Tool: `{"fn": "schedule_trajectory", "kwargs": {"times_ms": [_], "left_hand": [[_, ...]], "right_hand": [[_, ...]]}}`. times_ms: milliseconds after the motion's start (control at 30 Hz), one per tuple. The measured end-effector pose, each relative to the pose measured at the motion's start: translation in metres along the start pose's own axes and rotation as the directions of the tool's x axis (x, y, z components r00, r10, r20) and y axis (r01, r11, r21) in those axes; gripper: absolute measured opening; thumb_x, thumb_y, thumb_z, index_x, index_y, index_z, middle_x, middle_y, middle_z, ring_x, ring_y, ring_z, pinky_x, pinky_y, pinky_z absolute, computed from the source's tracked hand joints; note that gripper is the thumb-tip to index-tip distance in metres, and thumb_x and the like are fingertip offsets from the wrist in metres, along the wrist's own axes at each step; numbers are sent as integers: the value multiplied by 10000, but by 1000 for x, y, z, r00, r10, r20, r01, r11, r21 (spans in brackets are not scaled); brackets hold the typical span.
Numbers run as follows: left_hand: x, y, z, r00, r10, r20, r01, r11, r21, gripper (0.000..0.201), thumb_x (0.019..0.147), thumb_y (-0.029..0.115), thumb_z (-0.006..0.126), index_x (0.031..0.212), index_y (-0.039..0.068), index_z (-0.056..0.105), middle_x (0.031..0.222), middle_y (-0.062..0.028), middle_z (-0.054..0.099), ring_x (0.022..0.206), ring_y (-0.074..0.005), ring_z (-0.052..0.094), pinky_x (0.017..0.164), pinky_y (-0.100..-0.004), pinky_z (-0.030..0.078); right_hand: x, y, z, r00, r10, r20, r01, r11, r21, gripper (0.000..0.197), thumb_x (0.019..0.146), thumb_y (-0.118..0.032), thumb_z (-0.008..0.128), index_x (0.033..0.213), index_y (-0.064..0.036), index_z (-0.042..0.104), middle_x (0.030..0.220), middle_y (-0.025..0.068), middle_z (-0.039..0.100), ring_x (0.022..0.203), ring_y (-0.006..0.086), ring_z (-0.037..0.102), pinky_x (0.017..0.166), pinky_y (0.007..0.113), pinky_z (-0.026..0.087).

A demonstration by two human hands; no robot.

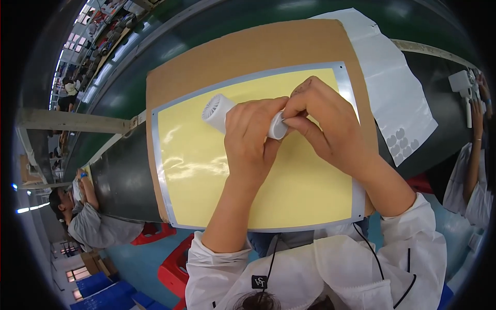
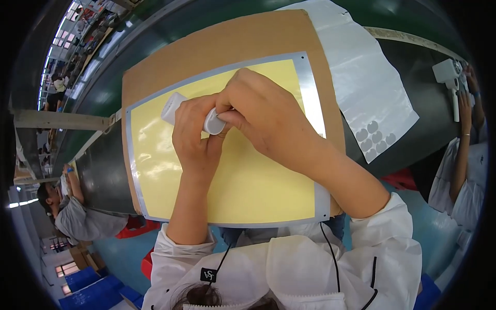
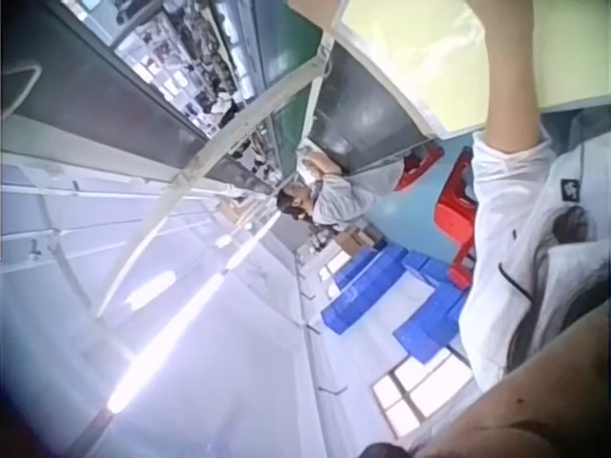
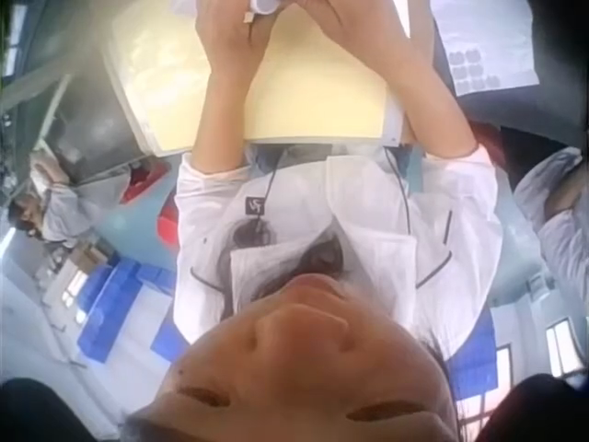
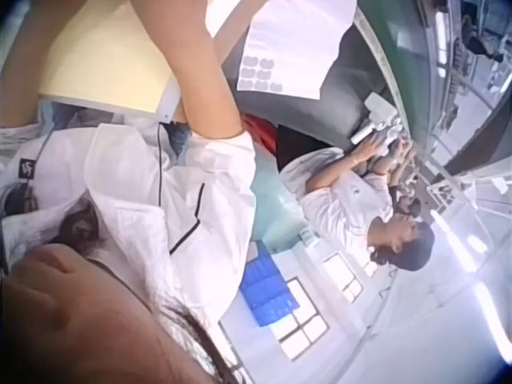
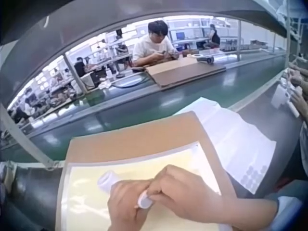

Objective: The person applies adhesive stickers onto the bottom of a handheld fan by hand, presses them flat, and organizes handheld fans on the conveyor table.

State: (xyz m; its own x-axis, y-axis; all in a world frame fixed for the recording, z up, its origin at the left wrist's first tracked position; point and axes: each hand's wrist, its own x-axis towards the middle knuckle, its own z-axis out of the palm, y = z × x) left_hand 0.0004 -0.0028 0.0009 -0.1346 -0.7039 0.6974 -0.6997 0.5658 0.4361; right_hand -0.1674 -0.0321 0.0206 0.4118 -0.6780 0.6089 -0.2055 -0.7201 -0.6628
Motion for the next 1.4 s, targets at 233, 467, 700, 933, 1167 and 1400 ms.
{"fn": "schedule_trajectory", "kwargs": {"times_ms": [233, 467, 700, 933, 1167, 1400], "left_hand": [[-2, 0, 2, 1000, 7, 1, -7, 1000, -13, 340, 756, 66, 728, 1087, 81, 650, 974, -68, 665, 893, -284, 614, 801, -383, 438], [-3, -4, 2, 1000, 11, -3, -11, 1000, 3, 378, 730, 14, 705, 1098, 85, 651, 960, -70, 658, 892, -284, 608, 804, -382, 437], [-3, -10, 1, 1000, 11, 6, -11, 1000, 15, 434, 681, -11, 695, 1100, 97, 660, 947, -64, 654, 892, -271, 606, 823, -374, 429], [-3, -11, 3, 999, 53, -3, -52, 998, 41, 443, 668, 2, 701, 1098, 106, 686, 950, -44, 649, 898, -251, 603, 845, -378, 420], [-2, -12, 6, 997, 72, -24, -71, 997, 39, 467, 658, -2, 695, 1111, 113, 691, 950, -40, 646, 903, -246, 603, 865, -393, 422], [0, -13, 6, 994, 105, -31, -104, 994, 40, 467, 652, -16, 689, 1102, 111, 694, 924, -40, 639, 896, -254, 602, 897, -415, 420]], "right_hand": [[-5, 4, 8, 980, -173, -102, 157, 977, -146, 187, 779, -8, 674, 897, -52, 535, 928, 123, 546, 801, 302, 567, 662, 363, 496], [-10, 0, 8, 982, -174, -68, 160, 970, -184, 195, 781, 2, 643, 927, -54, 527, 908, 135, 542, 805, 310, 566, 662, 373, 501], [-12, -10, 7, 991, -136, -4, 134, 982, -136, 226, 802, 7, 626, 989, -33, 507, 919, 144, 540, 825, 333, 563, 672, 393, 500], [-9, -18, -1, 998, -22, 65, 21, 1000, 15, 260, 766, 105, 646, 915, -43, 492, 832, 116, 524, 742, 301, 560, 630, 366, 455], [-11, -22, -6, 978, 128, 163, -162, 962, 218, 222, 813, 110, 604, 929, -40, 488, 842, 96, 519, 730, 223, 555, 657, 310, 455], [-11, -25, -11, 938, 227, 260, -313, 877, 364, 147, 871, 57, 585, 951, -33, 501, 866, 66, 517, 762, 162, 537, 722, 270, 458]]}}
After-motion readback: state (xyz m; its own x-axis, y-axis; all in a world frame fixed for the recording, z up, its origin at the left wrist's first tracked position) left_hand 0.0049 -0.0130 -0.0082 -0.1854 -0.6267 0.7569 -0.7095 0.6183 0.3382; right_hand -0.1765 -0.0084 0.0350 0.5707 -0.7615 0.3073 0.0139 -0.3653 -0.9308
